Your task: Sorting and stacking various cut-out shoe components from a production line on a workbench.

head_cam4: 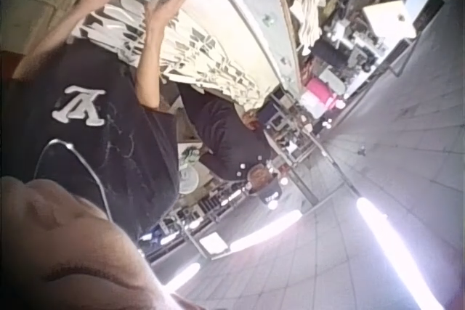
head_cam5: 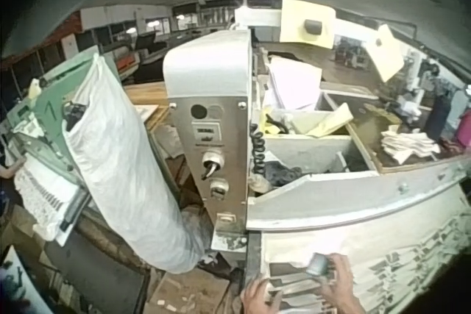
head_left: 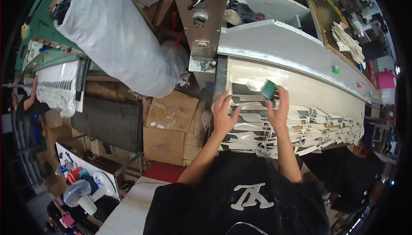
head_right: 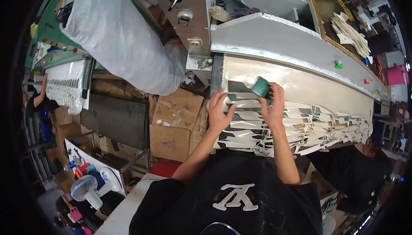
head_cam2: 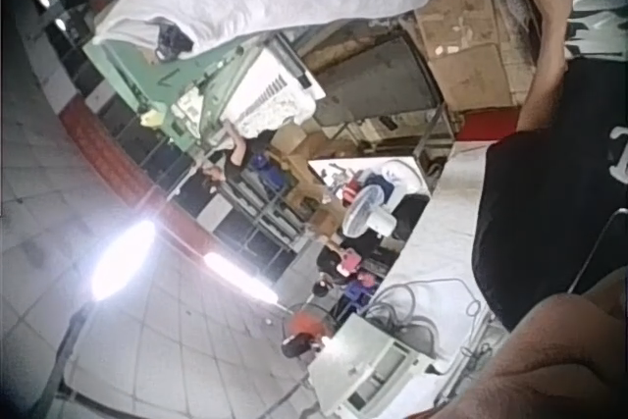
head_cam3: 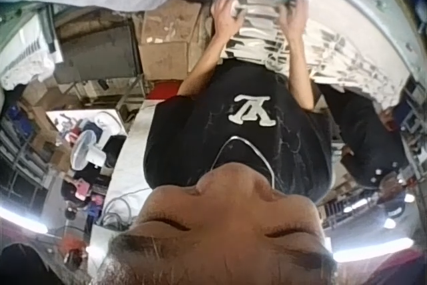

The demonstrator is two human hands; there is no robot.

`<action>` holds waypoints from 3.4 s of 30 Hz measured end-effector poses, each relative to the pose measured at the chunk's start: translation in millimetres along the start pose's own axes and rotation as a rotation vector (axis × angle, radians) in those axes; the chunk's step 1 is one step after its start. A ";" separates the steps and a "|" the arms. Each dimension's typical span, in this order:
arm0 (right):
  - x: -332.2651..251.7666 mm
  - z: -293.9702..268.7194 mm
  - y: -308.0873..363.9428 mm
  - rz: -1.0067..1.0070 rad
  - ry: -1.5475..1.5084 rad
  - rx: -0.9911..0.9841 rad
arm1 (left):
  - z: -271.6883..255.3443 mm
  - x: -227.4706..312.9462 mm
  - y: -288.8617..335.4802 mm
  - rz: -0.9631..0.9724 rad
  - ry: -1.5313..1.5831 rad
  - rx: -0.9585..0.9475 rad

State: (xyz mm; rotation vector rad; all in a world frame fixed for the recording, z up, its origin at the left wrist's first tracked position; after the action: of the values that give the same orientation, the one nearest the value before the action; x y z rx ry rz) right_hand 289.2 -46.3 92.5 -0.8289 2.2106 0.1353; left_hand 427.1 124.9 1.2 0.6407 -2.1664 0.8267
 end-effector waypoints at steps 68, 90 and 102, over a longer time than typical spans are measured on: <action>290.6 -147.3 11.1 -0.066 0.035 0.162 | 180.8 105.7 -52.8 0.131 -0.048 -0.270; 302.4 -158.3 16.4 -0.073 -0.152 -0.053 | 191.6 117.1 -5.0 0.048 -0.109 0.083; 303.7 -156.9 17.6 -0.017 -0.162 -0.003 | 198.6 118.7 -5.1 0.000 -0.076 0.062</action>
State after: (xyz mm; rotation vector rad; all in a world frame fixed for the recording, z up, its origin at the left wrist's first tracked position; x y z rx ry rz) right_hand 28.6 -243.7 -8.7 -0.8090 2.0521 0.1904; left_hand 268.6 -43.2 -12.7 0.7130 -2.2159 0.8856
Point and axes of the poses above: each hand's wrist, its own y-axis away from the middle knuckle, its own z-axis out of the palm, x = y × z, the point moved 4 cm from there along -y, towards the middle knuckle, and after that the axes turned 6 degrees about z, right-handed, at the moved point
